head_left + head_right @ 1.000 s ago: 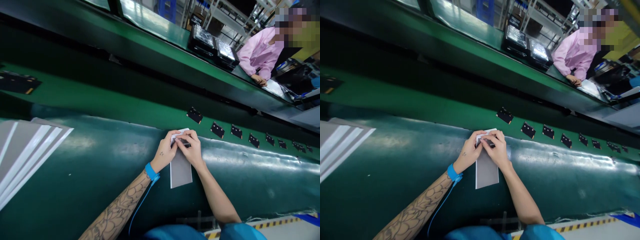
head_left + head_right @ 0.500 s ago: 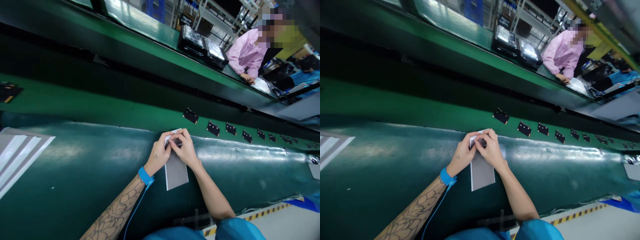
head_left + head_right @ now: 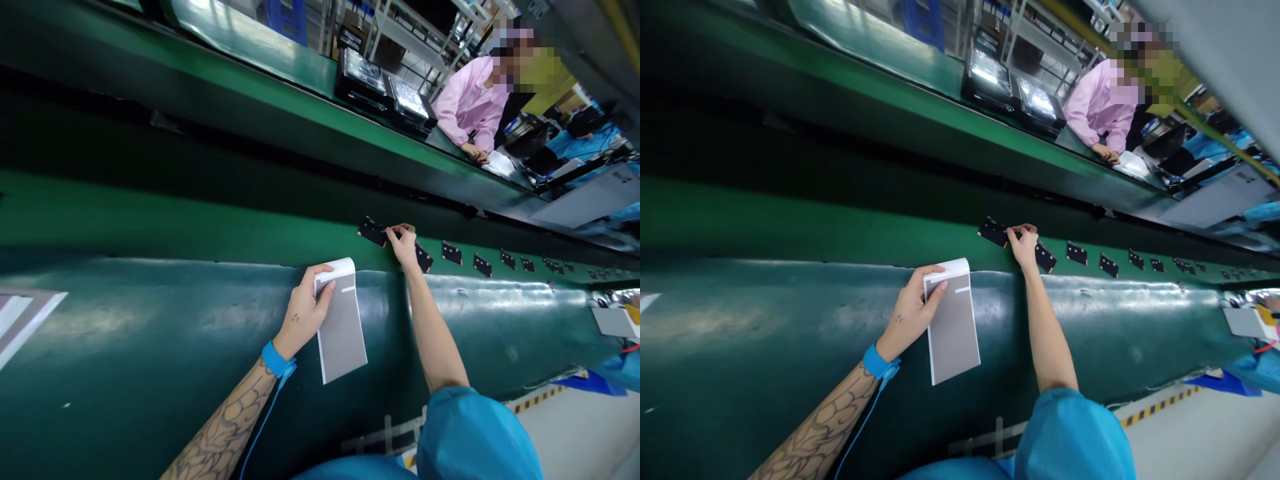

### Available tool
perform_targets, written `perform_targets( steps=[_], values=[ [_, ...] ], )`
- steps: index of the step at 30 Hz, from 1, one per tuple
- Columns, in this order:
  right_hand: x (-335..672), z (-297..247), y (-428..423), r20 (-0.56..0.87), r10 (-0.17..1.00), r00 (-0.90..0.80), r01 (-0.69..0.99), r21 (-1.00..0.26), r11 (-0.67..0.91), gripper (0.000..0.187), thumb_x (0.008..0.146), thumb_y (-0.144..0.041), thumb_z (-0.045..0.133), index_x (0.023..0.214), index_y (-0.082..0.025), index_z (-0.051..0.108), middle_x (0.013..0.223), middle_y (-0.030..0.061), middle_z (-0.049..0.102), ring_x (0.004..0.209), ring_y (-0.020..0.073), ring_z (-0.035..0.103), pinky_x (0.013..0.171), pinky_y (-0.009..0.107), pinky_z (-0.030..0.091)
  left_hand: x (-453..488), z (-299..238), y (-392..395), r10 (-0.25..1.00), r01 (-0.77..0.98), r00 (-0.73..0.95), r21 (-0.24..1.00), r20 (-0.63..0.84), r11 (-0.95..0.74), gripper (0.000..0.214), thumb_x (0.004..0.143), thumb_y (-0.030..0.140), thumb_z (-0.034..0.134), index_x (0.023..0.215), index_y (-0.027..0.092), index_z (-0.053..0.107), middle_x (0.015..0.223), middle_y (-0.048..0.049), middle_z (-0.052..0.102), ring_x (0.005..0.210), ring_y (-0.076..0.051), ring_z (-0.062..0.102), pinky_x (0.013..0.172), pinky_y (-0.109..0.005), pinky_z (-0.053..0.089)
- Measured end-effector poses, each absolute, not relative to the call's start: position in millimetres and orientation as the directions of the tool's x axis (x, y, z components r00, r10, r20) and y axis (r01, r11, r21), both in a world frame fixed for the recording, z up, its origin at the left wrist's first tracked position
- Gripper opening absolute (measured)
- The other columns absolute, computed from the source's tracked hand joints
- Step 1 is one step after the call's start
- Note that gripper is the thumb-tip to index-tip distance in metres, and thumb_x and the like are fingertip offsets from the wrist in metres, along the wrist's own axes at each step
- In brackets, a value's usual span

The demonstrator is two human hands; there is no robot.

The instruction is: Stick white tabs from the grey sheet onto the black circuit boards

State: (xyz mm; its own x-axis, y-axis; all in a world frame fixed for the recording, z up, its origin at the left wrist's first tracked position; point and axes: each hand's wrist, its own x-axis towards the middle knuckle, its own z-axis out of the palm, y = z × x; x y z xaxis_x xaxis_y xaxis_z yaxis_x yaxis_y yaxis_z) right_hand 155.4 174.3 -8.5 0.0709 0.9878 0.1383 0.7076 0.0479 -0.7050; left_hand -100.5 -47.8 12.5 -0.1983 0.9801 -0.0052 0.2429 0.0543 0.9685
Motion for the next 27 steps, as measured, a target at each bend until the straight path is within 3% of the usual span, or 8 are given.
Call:
perform_targets(
  steps=[12,16,19,21,24,27],
  values=[
    [166,-22,179,0.159,0.984,0.081,0.805,-0.593,0.030,0.033,0.089,-0.055,0.072,0.095,-0.022,0.075,0.127,0.0143,0.059,0.120,0.0329,0.053,0.111,0.050,0.041,-101,16,-49,0.982,0.248,-0.188,0.968,0.007,0.041,0.024,0.105,0.032,0.059,0.126,0.020,0.061,0.081,0.0022,0.066,0.055,-0.013,0.049,0.058,-0.027,0.036],
    [169,-14,180,0.202,0.951,0.233,0.714,-0.699,-0.027,0.037,0.092,-0.056,0.066,0.103,-0.021,0.064,0.120,0.0133,0.059,0.112,0.0287,0.056,0.108,0.046,0.045,-101,13,-48,0.982,0.254,-0.189,0.966,0.009,0.040,0.025,0.105,0.031,0.058,0.127,0.020,0.061,0.082,0.0018,0.066,0.055,-0.013,0.049,0.058,-0.027,0.035],
    [158,2,157,0.267,0.924,0.273,0.609,-0.792,0.049,0.036,0.100,-0.056,0.055,0.111,-0.023,0.060,0.116,0.0105,0.061,0.108,0.0259,0.057,0.103,0.043,0.048,-100,10,-48,0.980,0.259,-0.199,0.965,0.010,0.043,0.025,0.105,0.031,0.059,0.127,0.020,0.061,0.081,0.0020,0.066,0.055,-0.013,0.048,0.058,-0.027,0.035],
    [141,15,126,0.297,0.949,0.109,0.573,-0.798,0.184,0.033,0.102,-0.055,0.057,0.112,-0.025,0.063,0.114,0.0087,0.063,0.107,0.0253,0.060,0.098,0.042,0.050,-99,9,-49,0.981,0.255,-0.195,0.966,0.007,0.044,0.025,0.105,0.031,0.059,0.128,0.021,0.061,0.080,0.0026,0.066,0.054,-0.013,0.048,0.057,-0.027,0.035],
    [107,30,73,0.279,0.914,-0.296,0.523,-0.753,0.400,0.022,0.103,-0.048,0.065,0.108,-0.029,0.073,0.114,0.0070,0.065,0.113,0.0264,0.062,0.101,0.044,0.050,-97,9,-49,0.982,0.242,-0.187,0.970,0.014,0.033,0.025,0.106,0.030,0.059,0.129,0.021,0.060,0.085,0.0013,0.070,0.055,-0.013,0.050,0.059,-0.027,0.037],
    [78,35,35,0.295,0.835,-0.464,0.479,-0.709,0.517,0.015,0.102,-0.041,0.071,0.111,-0.033,0.079,0.112,0.0063,0.066,0.111,0.0272,0.063,0.101,0.048,0.050,-96,11,-48,0.981,0.198,-0.195,0.980,0.023,0.016,0.024,0.106,0.028,0.058,0.129,0.021,0.059,0.093,-0.0014,0.073,0.064,-0.015,0.060,0.065,-0.027,0.044]
  ],
)
